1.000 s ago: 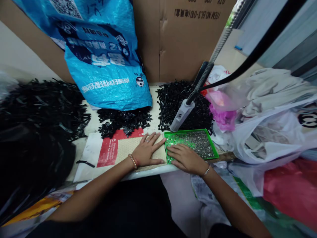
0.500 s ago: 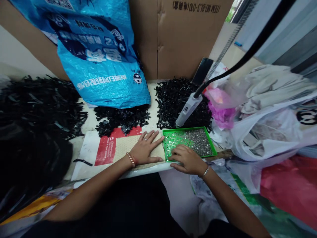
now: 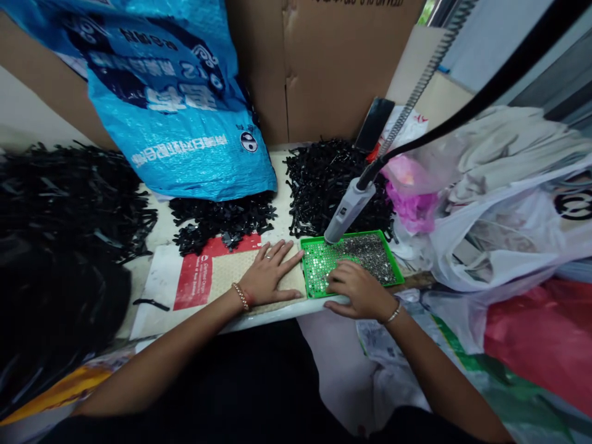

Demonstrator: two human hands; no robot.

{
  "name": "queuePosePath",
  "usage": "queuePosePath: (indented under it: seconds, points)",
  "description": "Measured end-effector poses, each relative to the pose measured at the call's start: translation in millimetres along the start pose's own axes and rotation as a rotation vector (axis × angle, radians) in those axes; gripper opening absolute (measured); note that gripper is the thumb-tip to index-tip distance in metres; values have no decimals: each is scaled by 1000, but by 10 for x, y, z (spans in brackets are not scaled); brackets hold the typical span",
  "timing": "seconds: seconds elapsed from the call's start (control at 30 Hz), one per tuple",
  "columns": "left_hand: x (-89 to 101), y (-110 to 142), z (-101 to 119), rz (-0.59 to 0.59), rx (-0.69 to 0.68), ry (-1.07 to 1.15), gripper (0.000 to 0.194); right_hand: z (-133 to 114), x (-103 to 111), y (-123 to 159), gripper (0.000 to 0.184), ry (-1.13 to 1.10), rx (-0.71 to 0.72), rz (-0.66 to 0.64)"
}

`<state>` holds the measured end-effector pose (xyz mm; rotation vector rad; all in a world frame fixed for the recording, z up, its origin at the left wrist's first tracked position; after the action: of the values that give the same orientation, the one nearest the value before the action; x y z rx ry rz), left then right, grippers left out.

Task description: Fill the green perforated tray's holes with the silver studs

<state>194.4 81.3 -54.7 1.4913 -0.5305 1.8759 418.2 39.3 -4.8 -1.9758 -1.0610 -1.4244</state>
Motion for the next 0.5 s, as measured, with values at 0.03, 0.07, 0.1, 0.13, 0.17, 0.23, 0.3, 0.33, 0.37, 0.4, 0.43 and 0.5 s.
queuePosePath:
  seconds: [0.03, 0.07, 0.1, 0.13, 0.17, 0.23, 0.3, 0.33, 0.37, 0.4, 0.43, 0.5]
  points:
    - [1, -1, 0, -1, 0, -1, 100, 21, 22, 22, 28, -15, -12, 21]
    - [2, -3, 1, -1, -1, -3, 100, 25, 29, 24, 29, -37, -16, 32]
    - [4, -4, 3, -1, -1, -7, 100, 9, 19, 5, 32, -57, -9, 30]
    - [6, -4, 5, -1, -1, -13, 100, -24, -8, -33, 34, -70, 5, 16]
    - [8, -5, 7, -1, 0, -17, 100, -64, -45, -83, 35, -76, 19, -5]
    - [12, -4, 11, -4, 2, -21, 100, -134, -119, -176, 35, -68, 36, -43]
    - [15, -2, 13, -3, 4, -21, 101, -149, -152, -204, 35, -31, 35, -60]
    - [16, -2, 13, -1, 3, -21, 101, -132, -148, -182, 34, 1, 37, -64]
    - [15, -1, 13, 2, 2, -21, 100, -100, -130, -139, 33, 37, 41, -69]
    - [14, -1, 11, 4, 1, -20, 100, -55, -100, -82, 31, 71, 41, -71]
    - [11, -1, 10, 8, 0, -20, 100, -2, -60, -20, 30, 99, 27, -64]
    - [5, -2, 7, 13, -3, -19, 100, 94, 27, 79, 29, 122, -26, -24]
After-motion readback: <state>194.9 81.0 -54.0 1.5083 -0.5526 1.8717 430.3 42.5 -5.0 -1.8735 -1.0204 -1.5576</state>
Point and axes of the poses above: each hand's wrist, its own y-axis away from the middle knuckle, its own x-axis out of the back of the hand, z = x × y, the point moved 4 cm from there along -y, towards the middle knuckle, and after that the axes turned 9 degrees about -z, right-handed, at the moved point
